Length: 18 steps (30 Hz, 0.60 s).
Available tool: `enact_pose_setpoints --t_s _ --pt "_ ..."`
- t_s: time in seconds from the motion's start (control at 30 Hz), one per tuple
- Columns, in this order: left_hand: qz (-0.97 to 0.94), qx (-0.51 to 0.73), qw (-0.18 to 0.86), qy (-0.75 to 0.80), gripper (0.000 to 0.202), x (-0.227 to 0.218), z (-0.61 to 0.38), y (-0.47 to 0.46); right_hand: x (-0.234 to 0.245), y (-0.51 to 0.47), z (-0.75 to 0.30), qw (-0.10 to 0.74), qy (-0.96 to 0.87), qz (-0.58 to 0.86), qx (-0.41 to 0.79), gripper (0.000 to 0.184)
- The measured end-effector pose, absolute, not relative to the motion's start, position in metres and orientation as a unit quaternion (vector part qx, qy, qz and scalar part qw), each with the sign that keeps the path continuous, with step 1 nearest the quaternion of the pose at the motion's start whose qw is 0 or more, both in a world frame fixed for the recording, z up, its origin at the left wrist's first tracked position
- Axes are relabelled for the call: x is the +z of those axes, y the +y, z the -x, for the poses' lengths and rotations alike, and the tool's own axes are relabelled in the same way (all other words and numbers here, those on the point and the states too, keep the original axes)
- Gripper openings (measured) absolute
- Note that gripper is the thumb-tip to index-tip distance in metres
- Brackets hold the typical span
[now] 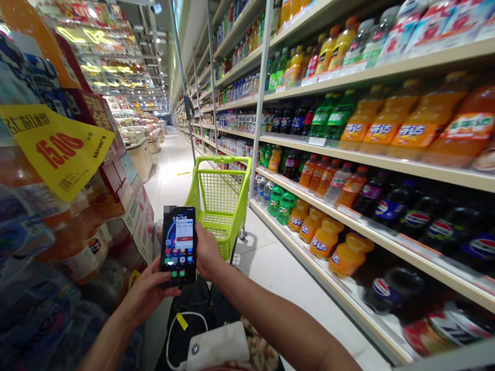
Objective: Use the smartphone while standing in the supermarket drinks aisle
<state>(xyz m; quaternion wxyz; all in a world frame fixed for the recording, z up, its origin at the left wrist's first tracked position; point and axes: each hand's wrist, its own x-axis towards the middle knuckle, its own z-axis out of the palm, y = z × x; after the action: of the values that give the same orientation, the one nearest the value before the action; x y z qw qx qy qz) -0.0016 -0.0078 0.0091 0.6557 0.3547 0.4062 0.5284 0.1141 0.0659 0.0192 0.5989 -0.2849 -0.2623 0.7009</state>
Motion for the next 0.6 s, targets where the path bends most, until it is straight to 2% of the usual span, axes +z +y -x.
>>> enact_pose_setpoints --t_s 0.37,0.6 --pt "-0.272 0.565 0.674 0.392 0.026 0.019 -0.006 -0.017 0.024 0.056 -0.119 0.603 -0.277 0.28 0.694 0.033" --pt "-0.267 0.565 0.665 0.41 0.029 0.012 -0.008 -0.016 0.019 0.055 -0.122 0.606 -0.292 0.286 0.682 0.033"
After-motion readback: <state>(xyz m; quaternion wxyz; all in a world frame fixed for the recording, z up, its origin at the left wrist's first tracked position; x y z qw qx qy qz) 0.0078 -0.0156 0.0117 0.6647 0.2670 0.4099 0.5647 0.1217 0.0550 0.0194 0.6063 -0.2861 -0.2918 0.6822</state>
